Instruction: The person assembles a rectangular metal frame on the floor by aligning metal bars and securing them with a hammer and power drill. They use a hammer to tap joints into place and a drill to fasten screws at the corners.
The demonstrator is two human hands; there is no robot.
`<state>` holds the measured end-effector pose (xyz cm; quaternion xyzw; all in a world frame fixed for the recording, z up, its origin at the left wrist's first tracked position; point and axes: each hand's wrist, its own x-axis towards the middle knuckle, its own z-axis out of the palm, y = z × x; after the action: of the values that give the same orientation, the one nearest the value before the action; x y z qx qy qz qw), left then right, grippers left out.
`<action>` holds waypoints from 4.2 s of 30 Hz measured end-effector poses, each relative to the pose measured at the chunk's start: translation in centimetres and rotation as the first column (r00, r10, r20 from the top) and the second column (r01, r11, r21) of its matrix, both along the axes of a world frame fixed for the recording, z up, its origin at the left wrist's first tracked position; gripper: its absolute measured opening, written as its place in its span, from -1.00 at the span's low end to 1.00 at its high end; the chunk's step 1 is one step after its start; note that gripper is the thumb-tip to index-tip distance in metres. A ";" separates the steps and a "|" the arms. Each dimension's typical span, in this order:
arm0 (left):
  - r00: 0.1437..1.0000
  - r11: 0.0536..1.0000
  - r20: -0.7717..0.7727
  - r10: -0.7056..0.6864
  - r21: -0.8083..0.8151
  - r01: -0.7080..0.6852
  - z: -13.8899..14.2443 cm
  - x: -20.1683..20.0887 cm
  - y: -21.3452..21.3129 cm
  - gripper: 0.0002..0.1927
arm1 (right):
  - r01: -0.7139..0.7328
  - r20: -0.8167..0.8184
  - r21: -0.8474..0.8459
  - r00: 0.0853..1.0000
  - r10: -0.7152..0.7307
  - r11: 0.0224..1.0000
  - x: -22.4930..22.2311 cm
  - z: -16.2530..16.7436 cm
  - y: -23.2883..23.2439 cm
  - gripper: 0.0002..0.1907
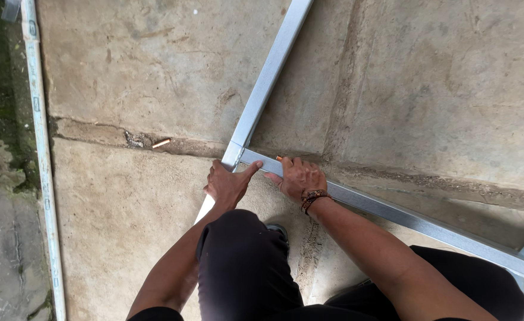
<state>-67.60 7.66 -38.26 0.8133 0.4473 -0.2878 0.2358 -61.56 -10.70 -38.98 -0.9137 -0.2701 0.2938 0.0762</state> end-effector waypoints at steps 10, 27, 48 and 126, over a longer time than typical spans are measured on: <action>0.993 0.996 0.087 0.075 0.040 -0.079 -1.0 -0.9 -0.9 0.30 | 0.015 0.081 0.116 0.996 -0.025 0.993 -0.2 0.4 -0.2 -0.28; 0.984 0.994 0.177 -0.034 0.105 0.016 -0.8 -1.7 -1.5 0.16 | 0.035 -0.466 -0.013 0.884 -0.037 0.999 2.1 1.2 -0.3 -0.17; 0.966 0.954 0.169 -0.197 0.258 0.150 -1.7 -1.9 -0.7 0.00 | 0.149 -0.079 0.118 0.987 -0.140 0.982 0.1 1.3 -0.6 -0.50; -0.013 -0.024 0.409 -0.912 -0.022 0.999 -5.1 4.8 -55.7 -0.48 | 0.993 -0.002 0.003 0.120 -0.993 0.120 -14.2 -1.9 -64.5 -0.58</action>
<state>-62.84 -48.09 -43.41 0.8719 -0.3395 -0.3193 0.1502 -75.71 -75.24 -40.88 -0.8630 0.4033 0.1687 0.2535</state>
